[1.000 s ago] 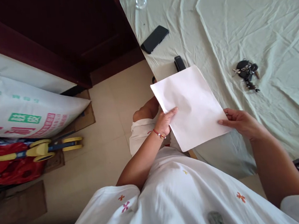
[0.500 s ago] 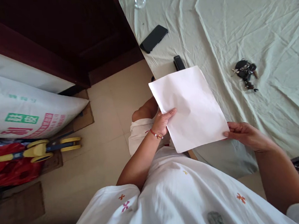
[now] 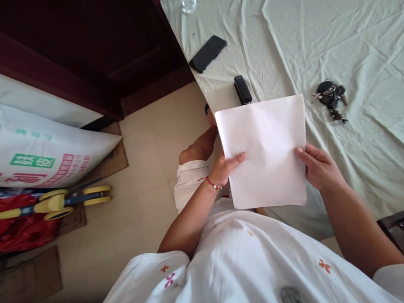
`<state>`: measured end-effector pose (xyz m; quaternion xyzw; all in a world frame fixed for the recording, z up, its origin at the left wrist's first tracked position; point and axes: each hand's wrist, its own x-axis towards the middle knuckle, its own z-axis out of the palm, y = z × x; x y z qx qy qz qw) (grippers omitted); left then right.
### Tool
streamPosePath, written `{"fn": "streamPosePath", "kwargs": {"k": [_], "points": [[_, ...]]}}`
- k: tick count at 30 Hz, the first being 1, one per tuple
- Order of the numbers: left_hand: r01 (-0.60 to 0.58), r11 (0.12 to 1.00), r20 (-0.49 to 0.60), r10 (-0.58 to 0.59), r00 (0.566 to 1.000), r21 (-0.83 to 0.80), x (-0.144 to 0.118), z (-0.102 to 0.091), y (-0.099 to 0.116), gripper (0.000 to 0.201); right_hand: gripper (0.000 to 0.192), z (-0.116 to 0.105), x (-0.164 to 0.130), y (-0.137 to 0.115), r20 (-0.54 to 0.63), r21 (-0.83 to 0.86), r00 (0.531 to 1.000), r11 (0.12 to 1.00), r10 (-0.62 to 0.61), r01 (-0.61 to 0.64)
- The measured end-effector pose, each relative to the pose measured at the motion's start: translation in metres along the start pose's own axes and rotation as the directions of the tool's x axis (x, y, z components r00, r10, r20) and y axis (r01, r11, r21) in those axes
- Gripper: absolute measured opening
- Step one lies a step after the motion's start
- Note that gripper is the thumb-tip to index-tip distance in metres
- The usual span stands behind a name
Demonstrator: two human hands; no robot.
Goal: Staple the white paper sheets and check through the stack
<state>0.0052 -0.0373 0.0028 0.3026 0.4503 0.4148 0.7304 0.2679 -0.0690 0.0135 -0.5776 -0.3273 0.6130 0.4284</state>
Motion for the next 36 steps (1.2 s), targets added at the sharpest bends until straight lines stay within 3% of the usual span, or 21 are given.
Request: {"fn": "streamPosePath", "kwargs": {"k": [5, 9, 14, 20, 23, 31, 36], "points": [[0.049, 0.999, 0.049, -0.049, 0.998, 0.005, -0.003, 0.003, -0.002, 0.048, 0.046, -0.005, 0.006, 0.001, -0.041, -0.017, 0.999, 1.0, 0.008, -0.009], [0.048, 0.998, 0.068, -0.05, 0.996, 0.028, -0.004, 0.006, -0.006, 0.045, 0.043, -0.008, 0.005, -0.002, -0.078, -0.05, 0.997, 0.999, 0.015, -0.019], [0.051, 0.998, 0.064, -0.052, 0.997, 0.022, -0.008, 0.01, -0.007, 0.041, 0.041, -0.011, -0.001, -0.005, -0.178, 0.069, 0.981, 0.995, 0.082, -0.07], [0.043, 0.999, -0.066, -0.041, 0.997, 0.019, 0.002, 0.01, -0.006, 0.041, 0.037, -0.011, 0.004, -0.012, -0.047, -0.034, 0.99, 0.99, 0.134, -0.136], [-0.012, 0.999, -0.145, 0.007, 0.989, -0.037, 0.009, 0.011, -0.004, 0.045, 0.034, -0.012, 0.007, -0.014, -0.038, -0.033, 0.989, 0.989, 0.14, -0.141], [-0.041, 0.996, -0.113, 0.032, 0.993, -0.079, 0.01, 0.021, 0.001, 0.047, 0.03, -0.015, 0.018, -0.013, -0.056, -0.002, 0.992, 0.993, 0.114, -0.114], [-0.16, 0.986, -0.169, 0.166, 0.972, 0.045, 0.027, 0.011, 0.007, 0.043, 0.027, -0.016, 0.02, -0.017, -0.036, -0.046, 0.992, 0.991, 0.121, -0.123]]}}
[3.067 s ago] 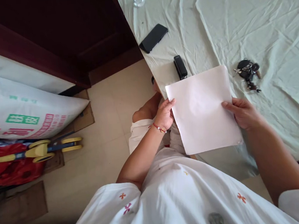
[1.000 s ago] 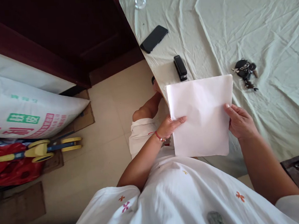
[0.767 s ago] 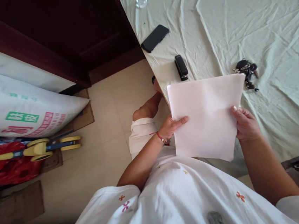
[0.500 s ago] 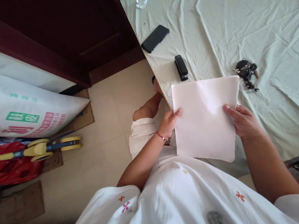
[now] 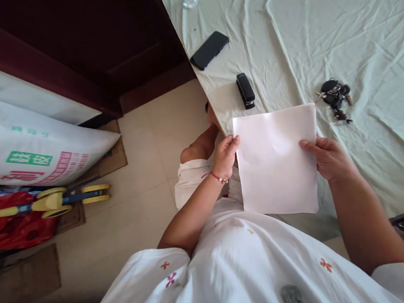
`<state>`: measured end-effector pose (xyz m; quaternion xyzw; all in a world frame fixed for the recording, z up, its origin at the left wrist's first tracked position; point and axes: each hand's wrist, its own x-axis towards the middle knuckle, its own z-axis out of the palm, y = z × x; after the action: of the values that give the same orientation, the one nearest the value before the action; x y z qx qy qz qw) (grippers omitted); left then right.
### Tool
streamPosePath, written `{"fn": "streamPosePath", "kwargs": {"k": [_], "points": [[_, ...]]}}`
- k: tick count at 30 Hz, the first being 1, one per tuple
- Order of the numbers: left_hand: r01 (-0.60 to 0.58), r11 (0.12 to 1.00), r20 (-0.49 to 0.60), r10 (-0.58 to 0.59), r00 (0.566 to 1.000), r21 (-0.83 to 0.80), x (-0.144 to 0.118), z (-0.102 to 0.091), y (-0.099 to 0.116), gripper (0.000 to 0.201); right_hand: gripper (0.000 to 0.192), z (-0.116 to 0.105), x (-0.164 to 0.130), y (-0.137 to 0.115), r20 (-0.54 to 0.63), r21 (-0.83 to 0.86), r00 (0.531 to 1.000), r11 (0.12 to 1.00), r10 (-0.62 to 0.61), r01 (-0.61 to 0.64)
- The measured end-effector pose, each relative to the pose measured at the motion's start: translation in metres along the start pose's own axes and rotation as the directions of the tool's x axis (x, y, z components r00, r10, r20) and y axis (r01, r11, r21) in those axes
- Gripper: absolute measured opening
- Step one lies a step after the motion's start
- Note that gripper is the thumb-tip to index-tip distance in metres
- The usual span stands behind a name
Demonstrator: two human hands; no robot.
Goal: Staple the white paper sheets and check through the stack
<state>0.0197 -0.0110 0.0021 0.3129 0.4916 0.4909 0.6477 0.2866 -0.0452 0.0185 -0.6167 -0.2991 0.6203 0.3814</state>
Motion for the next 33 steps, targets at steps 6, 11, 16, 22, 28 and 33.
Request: {"fn": "streamPosePath", "kwargs": {"k": [6, 11, 16, 22, 28, 33], "points": [[0.01, 0.998, -0.025, -0.009, 1.0, 0.062, 0.021, 0.002, 0.007, 0.045, 0.027, 0.003, 0.007, -0.007, -0.069, 0.017, 0.997, 0.999, -0.036, 0.037], [0.009, 0.992, -0.024, -0.006, 1.0, 0.123, 0.038, 0.006, 0.009, 0.042, 0.031, -0.002, 0.018, -0.014, -0.119, -0.029, 0.991, 0.998, -0.061, 0.058], [0.021, 0.983, 0.0, -0.021, 1.0, 0.182, 0.058, 0.01, 0.017, 0.04, 0.028, -0.008, 0.025, -0.028, -0.113, -0.112, 0.989, 0.991, -0.091, 0.079], [0.089, 0.973, 0.014, -0.094, 0.995, 0.211, 0.07, 0.019, 0.026, 0.03, 0.015, -0.018, 0.042, -0.039, -0.155, -0.164, 0.988, 0.987, -0.022, -0.004], [0.098, 0.892, -0.118, -0.051, 0.992, 0.441, 0.105, 0.026, 0.022, 0.018, 0.007, -0.024, 0.065, -0.048, -0.217, -0.164, 0.976, 0.986, -0.001, -0.035], [0.072, 0.784, -0.182, 0.052, 0.982, 0.616, 0.129, 0.028, 0.02, 0.031, 0.008, -0.015, 0.07, -0.06, -0.247, -0.171, 0.969, 0.985, -0.012, -0.032]]}}
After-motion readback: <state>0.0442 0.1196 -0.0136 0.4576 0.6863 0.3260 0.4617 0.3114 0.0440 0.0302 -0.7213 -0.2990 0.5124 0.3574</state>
